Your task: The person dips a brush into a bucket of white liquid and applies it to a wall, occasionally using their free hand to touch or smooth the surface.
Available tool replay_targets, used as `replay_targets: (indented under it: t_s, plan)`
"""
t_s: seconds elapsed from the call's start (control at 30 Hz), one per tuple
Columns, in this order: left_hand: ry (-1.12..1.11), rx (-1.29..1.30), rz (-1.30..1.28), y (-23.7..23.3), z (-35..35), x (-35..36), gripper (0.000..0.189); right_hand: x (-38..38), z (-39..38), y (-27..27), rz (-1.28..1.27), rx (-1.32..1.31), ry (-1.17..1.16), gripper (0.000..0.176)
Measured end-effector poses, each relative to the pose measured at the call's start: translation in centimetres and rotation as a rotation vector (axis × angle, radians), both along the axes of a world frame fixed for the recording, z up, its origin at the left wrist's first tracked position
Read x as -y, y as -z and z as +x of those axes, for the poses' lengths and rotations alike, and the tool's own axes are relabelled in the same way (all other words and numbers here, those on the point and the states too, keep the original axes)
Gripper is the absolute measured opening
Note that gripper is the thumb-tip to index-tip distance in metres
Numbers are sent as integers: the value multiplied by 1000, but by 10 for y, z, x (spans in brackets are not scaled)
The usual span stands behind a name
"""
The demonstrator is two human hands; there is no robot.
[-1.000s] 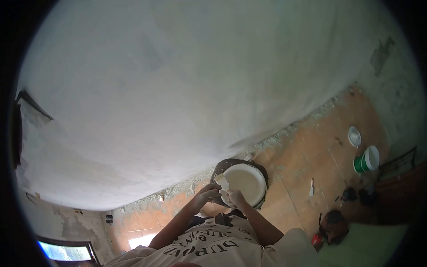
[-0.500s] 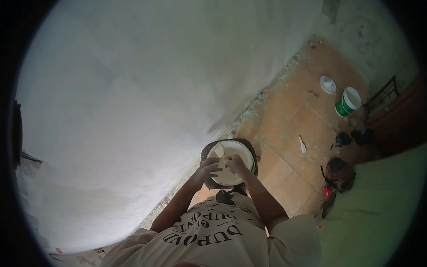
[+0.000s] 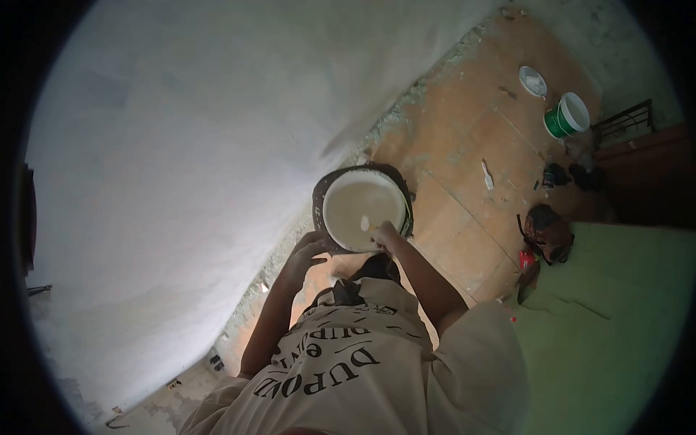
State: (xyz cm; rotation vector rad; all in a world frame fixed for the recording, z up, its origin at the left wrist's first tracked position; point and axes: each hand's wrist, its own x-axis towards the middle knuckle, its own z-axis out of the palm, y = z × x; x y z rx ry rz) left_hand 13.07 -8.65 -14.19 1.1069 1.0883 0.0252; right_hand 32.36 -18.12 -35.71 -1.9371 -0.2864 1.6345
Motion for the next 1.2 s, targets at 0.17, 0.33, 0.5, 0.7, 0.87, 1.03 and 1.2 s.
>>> replay_targets:
  t_s: [0.17,0.33,0.5,0.7,0.87,1.03,1.2]
  plan:
    - [-62,31,-18,-13,-6,6,49,-31,0,22,-41,-47,110,17]
    - [-119,61,-5,-14,-21,9,51,-61,2,97,-316,-15,209,12]
    - [-195,78,15,-10,-35,15,48,-65,1,52,-69,690,-213,19]
    - [-297,41,-35,-14,-43,22,46,-68,9,74,-39,820,-534,21]
    - [-340,23,-55,-11,-44,24,46,-72,2,69,-10,827,-521,22]
    - [-369,39,-68,-3,-43,26,45,-62,-4,96,46,604,-950,30]
    - [-373,24,-58,-10,-40,24,44,-61,27,82,-101,657,-1106,29]
